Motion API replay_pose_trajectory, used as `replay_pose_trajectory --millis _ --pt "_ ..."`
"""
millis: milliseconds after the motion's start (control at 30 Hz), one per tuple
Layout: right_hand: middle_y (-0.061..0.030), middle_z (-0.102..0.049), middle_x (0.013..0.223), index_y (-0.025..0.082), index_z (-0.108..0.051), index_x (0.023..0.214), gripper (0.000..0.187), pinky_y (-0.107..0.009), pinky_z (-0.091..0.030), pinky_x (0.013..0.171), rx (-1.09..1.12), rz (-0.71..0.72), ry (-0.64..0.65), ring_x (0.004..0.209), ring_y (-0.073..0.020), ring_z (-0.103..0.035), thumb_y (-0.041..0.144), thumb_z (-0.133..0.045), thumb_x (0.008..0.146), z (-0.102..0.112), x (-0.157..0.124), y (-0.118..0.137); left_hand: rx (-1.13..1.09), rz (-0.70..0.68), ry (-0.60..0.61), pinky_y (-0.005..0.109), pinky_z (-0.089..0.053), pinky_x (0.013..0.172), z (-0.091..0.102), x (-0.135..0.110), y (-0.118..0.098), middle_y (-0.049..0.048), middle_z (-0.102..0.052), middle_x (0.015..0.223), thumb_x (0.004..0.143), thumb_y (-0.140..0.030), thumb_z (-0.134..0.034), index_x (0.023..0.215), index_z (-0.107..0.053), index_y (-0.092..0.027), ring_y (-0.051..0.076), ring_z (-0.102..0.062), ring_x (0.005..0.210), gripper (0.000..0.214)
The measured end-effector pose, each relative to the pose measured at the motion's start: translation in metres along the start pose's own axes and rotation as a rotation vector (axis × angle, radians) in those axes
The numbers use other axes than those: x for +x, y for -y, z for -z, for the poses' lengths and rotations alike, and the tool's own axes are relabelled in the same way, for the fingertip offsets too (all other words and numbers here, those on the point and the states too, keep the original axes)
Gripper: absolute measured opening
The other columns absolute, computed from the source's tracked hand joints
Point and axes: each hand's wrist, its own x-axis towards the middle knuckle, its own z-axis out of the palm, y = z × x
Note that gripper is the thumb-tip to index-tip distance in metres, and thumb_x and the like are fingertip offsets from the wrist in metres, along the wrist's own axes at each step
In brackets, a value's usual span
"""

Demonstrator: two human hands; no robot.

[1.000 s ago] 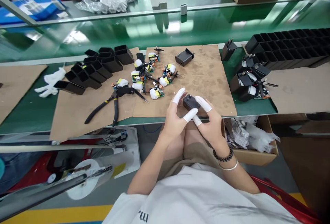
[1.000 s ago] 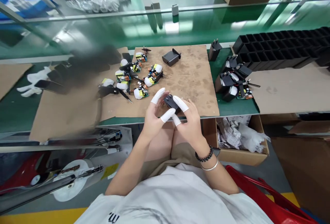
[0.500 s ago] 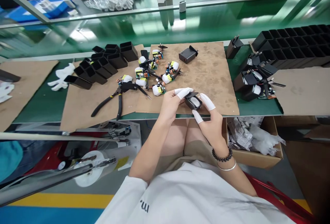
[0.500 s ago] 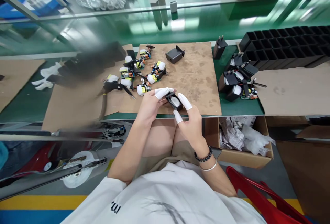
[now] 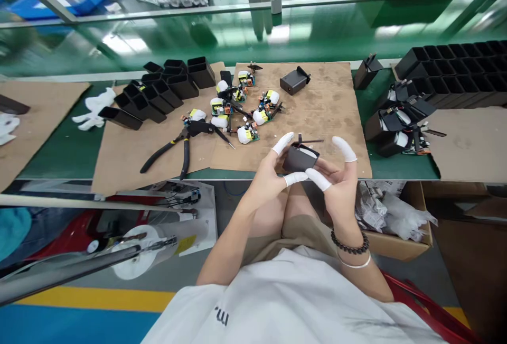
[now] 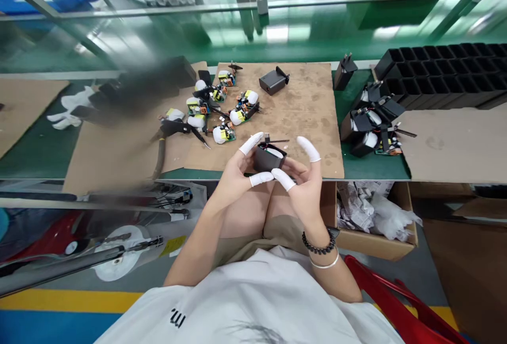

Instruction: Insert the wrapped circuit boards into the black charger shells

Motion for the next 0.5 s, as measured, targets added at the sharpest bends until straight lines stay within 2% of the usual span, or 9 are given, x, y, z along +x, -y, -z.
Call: replay_pose_trajectory --millis 100,167,233,333,400,433,500 --pt "0.0026 -0.082 0.101 0.04 -0.043 0.155 0.091 -0.037 -0.066 0.084 0.31 -0.308 0.109 0.087 -0.0202 -0.078 0.031 -0.086 0.075 -0.002 -0.003 0.018 -0.093 -0.026 -0.065 0.046 -0.047 0.123 -0.012 -0.01 -0.016 0.0152 -0.052 0.163 0.075 -0.053 -0.09 0.157 -0.046 -0.021 0.037 -0.051 0.15 0.099" --pt "0.0046 -0.081 0.097 0.041 -0.05 0.151 0.082 -0.031 -0.065 0.073 0.428 -0.439 0.146 0.075 -0.0157 -0.074 0.031 -0.084 0.076 -0.004 -0.006 0.026 -0.152 -0.037 -0.087 0.045 -0.048 0.123 -0.018 -0.016 -0.025 0.0134 -0.05 0.164 0.075 -0.051 -0.091 0.158 -0.044 -0.024 0.036 -0.052 0.149 0.1" --pt "0.0062 -0.08 0.096 0.041 -0.059 0.143 0.071 -0.027 -0.064 0.067 0.531 -0.514 0.165 0.071 -0.0129 -0.071 0.028 -0.083 0.077 -0.005 -0.009 0.031 -0.209 -0.035 -0.082 0.045 -0.048 0.123 -0.02 -0.021 -0.032 0.0122 -0.051 0.163 0.071 -0.051 -0.094 0.158 -0.044 -0.025 0.036 -0.052 0.15 0.103" --pt "0.007 -0.081 0.097 0.034 -0.072 0.119 0.042 -0.021 -0.065 0.07 0.723 -0.624 0.181 0.079 -0.0106 -0.074 0.022 -0.081 0.08 -0.008 -0.011 0.034 -0.25 0.0 -0.091 0.043 -0.052 0.118 -0.019 -0.023 -0.036 0.0112 -0.061 0.155 0.066 -0.051 -0.097 0.151 -0.051 -0.025 0.034 -0.058 0.143 0.1" --pt "0.0057 -0.083 0.098 0.028 -0.074 0.105 0.019 -0.016 -0.065 0.075 0.838 -0.718 0.189 0.087 -0.0085 -0.077 0.021 -0.076 0.087 -0.01 -0.011 0.037 -0.265 0.044 -0.113 0.039 -0.056 0.112 -0.019 -0.025 -0.038 0.0107 -0.067 0.146 0.065 -0.048 -0.098 0.147 -0.055 -0.023 0.031 -0.066 0.132 0.096" --pt "0.0048 -0.084 0.098 0.025 -0.073 0.101 0.012 -0.013 -0.065 0.077 0.883 -0.762 0.191 0.089 -0.0076 -0.078 0.021 -0.073 0.09 -0.012 -0.012 0.039 -0.282 0.068 -0.13 0.038 -0.057 0.108 -0.019 -0.025 -0.039 0.0105 -0.07 0.141 0.065 -0.045 -0.098 0.145 -0.056 -0.022 0.03 -0.07 0.127 0.093" --pt "0.0034 -0.084 0.095 0.023 -0.072 0.1 0.009 -0.011 -0.065 0.079 0.955 -0.821 0.189 0.088 -0.0068 -0.079 0.018 -0.067 0.094 -0.016 -0.012 0.043 -0.343 0.112 -0.164 0.035 -0.058 0.104 -0.02 -0.025 -0.041 0.0101 -0.073 0.134 0.065 -0.042 -0.098 0.14 -0.059 -0.02 0.027 -0.073 0.119 0.088"
